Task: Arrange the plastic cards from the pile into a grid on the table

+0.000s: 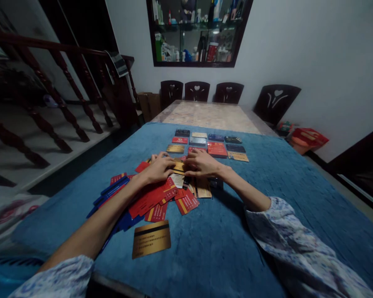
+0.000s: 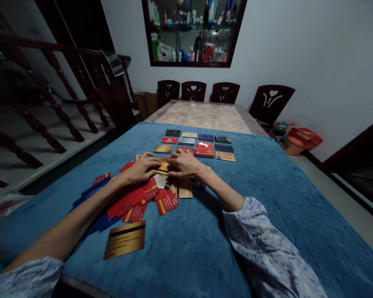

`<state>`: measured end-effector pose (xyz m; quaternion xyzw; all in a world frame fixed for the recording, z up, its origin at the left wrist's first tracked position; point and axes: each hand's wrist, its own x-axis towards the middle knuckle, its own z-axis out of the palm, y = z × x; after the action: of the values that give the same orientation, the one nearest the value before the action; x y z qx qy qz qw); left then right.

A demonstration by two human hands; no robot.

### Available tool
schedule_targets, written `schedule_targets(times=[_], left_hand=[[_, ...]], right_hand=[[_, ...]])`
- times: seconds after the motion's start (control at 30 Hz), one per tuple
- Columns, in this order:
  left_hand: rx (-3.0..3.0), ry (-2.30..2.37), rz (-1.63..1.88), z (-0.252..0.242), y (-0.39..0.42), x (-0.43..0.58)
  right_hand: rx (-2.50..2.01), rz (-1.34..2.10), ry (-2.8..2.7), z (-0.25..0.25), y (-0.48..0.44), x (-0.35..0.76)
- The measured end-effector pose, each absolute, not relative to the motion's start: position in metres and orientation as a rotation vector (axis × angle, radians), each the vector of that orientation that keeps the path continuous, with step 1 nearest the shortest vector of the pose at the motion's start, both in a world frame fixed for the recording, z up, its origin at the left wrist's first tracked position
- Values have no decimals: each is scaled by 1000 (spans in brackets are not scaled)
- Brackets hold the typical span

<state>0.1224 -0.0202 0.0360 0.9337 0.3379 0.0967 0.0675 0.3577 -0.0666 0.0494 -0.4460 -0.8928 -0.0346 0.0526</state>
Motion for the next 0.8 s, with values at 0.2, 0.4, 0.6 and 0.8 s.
schedule_targets(times=[0.2, 0.4, 0.6, 0.8], left_hand=[[2813, 988, 311, 33, -21, 122], [2823, 958, 305, 31, -19, 124], [2800, 964, 323, 28, -18, 124], [2817, 888, 317, 29, -18, 123]], right_hand=[[-1356, -122, -2768, 44, -66, 355], [-1387, -113, -2777, 46, -67, 355], [-1428, -100, -2776, 48, -68, 354], [-1337, -58, -2800, 52, -68, 358]])
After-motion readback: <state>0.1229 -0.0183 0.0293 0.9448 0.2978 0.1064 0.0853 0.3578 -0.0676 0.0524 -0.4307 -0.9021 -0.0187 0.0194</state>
